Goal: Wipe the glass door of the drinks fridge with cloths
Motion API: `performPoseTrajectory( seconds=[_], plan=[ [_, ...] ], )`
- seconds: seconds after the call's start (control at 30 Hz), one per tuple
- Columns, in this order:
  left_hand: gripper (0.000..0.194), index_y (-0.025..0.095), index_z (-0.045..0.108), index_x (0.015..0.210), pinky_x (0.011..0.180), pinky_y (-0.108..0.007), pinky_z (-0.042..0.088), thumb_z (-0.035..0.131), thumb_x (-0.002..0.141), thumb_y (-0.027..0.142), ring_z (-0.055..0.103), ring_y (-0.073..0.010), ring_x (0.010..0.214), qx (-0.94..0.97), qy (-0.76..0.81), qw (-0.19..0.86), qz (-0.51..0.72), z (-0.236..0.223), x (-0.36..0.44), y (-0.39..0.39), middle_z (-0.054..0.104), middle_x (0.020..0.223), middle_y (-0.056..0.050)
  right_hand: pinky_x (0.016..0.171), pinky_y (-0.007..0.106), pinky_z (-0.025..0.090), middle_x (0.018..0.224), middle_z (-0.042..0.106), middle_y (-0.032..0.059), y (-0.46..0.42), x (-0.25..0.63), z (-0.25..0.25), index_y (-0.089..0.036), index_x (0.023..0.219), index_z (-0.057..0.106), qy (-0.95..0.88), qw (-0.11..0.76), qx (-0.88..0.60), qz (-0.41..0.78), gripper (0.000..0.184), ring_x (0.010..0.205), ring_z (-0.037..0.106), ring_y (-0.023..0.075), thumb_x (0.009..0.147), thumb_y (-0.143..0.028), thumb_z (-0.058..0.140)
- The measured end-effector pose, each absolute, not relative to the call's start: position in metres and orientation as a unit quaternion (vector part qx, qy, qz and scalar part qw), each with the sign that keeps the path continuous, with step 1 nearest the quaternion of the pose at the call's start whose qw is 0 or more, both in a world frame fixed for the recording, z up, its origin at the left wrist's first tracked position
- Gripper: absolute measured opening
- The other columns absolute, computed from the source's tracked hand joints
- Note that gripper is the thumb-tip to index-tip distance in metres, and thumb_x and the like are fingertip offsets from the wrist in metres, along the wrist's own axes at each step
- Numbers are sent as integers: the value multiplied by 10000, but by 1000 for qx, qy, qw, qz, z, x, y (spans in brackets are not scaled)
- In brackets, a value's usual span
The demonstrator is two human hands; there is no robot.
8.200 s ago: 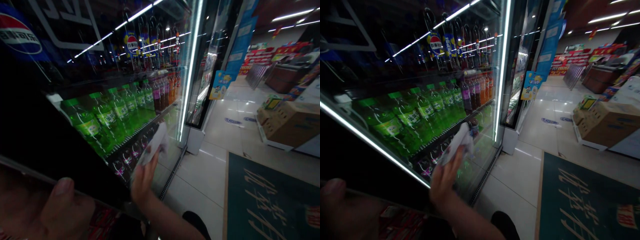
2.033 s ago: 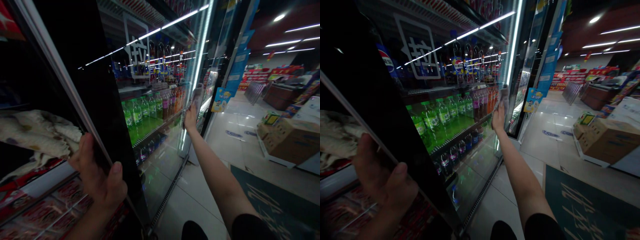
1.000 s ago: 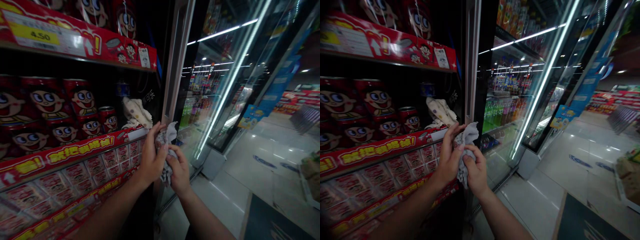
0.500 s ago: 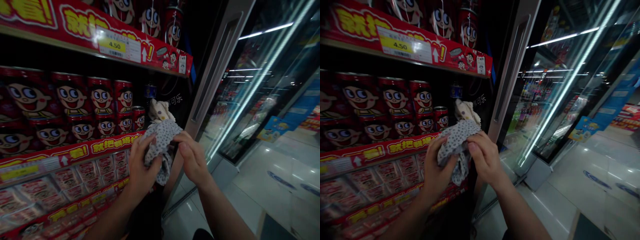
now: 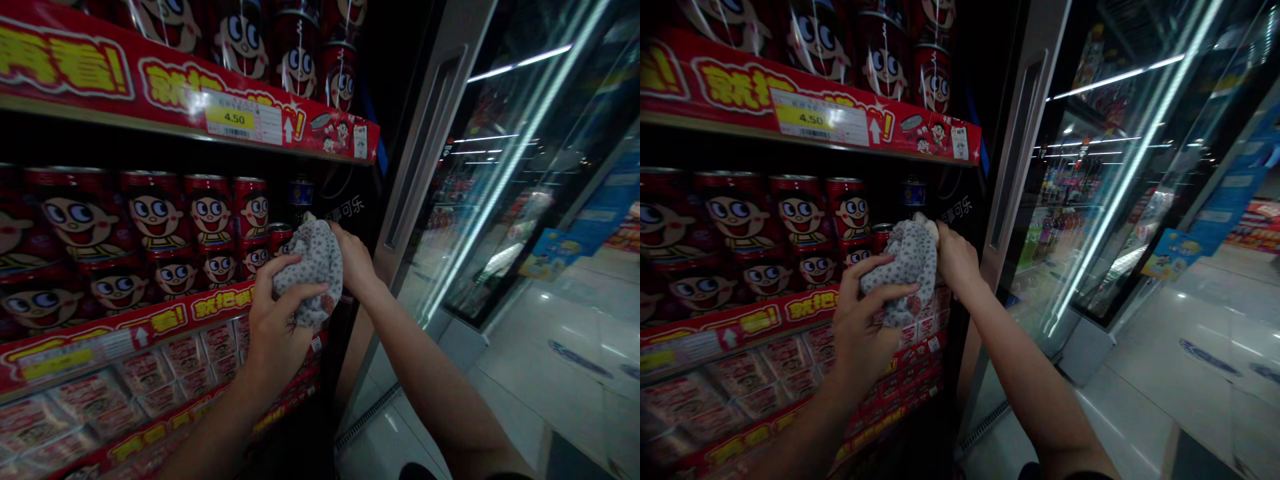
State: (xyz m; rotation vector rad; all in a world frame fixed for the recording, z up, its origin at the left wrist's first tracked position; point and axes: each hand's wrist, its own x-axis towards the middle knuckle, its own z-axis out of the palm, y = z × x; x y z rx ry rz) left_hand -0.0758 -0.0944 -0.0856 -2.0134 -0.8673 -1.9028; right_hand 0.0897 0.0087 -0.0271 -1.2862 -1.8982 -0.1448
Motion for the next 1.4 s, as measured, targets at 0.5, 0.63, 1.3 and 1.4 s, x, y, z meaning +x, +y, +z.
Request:
performPoseTrajectory(
  seconds=[0.5,0.63,1.3,1.4],
  plan=[
    [504,145,668,1477,1328,-627,415,655,1001,309,464,-409,1528,-721,-389,135,-557,-46,-27,-38,385,1540,-199,757,319,566,960,759,32,-108,207,-77,-205,1038,762,-416,810,-401,100,406,867,704,238,710,-431,843],
    [539,132,654,1521,1220,-683,517,623,1022,335,470,-498,1504,-740,-471,140,-459,-34,-12,-26,420,1589,-242,676,308,550,937,731,26,-116,252,-90,-230,999,734,-330,852,-393,105,377,809,678,231,700,-448,808],
    [634,313,353,1731,1395,-466,290,456,1130,485,338,-267,1687,-788,-124,122,-590,-57,53,9,442,1753,-106,1081,488,548,1171,711,67,-19,233,-90,-265,1247,656,-585,705,-269,-297,225,1193,642,269,1042,-334,594],
    [687,366,247,1763,1420,-492,222,300,1129,627,195,-290,1737,-784,-117,66,-606,-77,70,30,228,1860,-51,1219,516,502,1400,684,112,-11,224,-72,-216,1434,612,-656,627,-214,-362,387,1408,582,288,1110,-362,458]
  ],
)
